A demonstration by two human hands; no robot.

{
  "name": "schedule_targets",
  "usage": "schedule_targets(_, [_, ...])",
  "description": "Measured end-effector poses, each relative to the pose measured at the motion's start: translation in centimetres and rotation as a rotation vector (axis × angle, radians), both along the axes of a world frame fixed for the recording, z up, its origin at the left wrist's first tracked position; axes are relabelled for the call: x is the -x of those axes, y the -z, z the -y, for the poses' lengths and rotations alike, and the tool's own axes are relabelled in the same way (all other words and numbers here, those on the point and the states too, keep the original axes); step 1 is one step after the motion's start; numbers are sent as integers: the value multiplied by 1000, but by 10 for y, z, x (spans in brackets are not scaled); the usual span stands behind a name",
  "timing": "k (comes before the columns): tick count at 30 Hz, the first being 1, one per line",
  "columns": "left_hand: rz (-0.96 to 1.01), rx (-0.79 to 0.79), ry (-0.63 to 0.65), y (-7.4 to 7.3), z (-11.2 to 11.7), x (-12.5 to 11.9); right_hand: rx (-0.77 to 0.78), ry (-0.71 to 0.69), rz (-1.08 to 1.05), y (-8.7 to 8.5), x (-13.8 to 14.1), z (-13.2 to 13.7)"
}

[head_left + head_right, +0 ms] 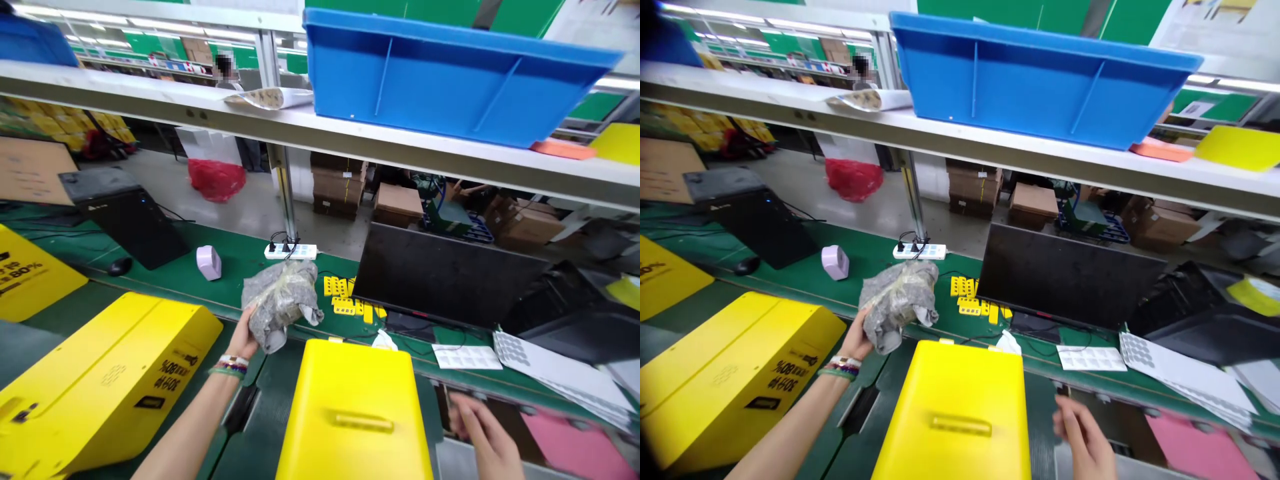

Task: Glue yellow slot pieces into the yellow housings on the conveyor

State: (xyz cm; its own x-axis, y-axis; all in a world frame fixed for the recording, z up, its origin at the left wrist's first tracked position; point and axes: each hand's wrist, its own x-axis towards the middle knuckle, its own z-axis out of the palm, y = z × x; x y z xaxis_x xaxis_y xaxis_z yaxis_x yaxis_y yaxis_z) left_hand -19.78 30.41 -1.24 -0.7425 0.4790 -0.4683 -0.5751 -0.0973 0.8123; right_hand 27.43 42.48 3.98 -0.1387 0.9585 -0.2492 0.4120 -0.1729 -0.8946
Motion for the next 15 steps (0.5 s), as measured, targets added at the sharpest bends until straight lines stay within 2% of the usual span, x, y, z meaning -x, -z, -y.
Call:
schedule_targets(1, [-37, -28, 6, -17, 7, -3, -59, -12, -29, -20, 17, 0])
schedule_targets(3, [-102, -85, 15, -54, 18, -13, -112, -135, -188, -61, 58, 4])
schedule_targets(5, [-187, -189, 77, -92, 26, -30, -67, -329, -451, -96, 100, 11])
schedule_targets(7, [-315, -319, 203, -130, 32, -53, 3, -486, -668, -118, 131, 21])
schedule_targets(8, [-407, -372, 264, -148, 34, -65, 23, -529, -725, -125, 142, 25])
schedule_targets(10, [-611, -435, 389, -182, 37, -90, 46, -514, -748, -130, 149, 34])
schedule_targets(13, [-908, -427, 528, -229, 37, -122, 22, -364, -759, -134, 133, 38])
schedule_targets(15, [-1054, -434, 592, -258, 34, -137, -90, -283, -807, -141, 115, 33])
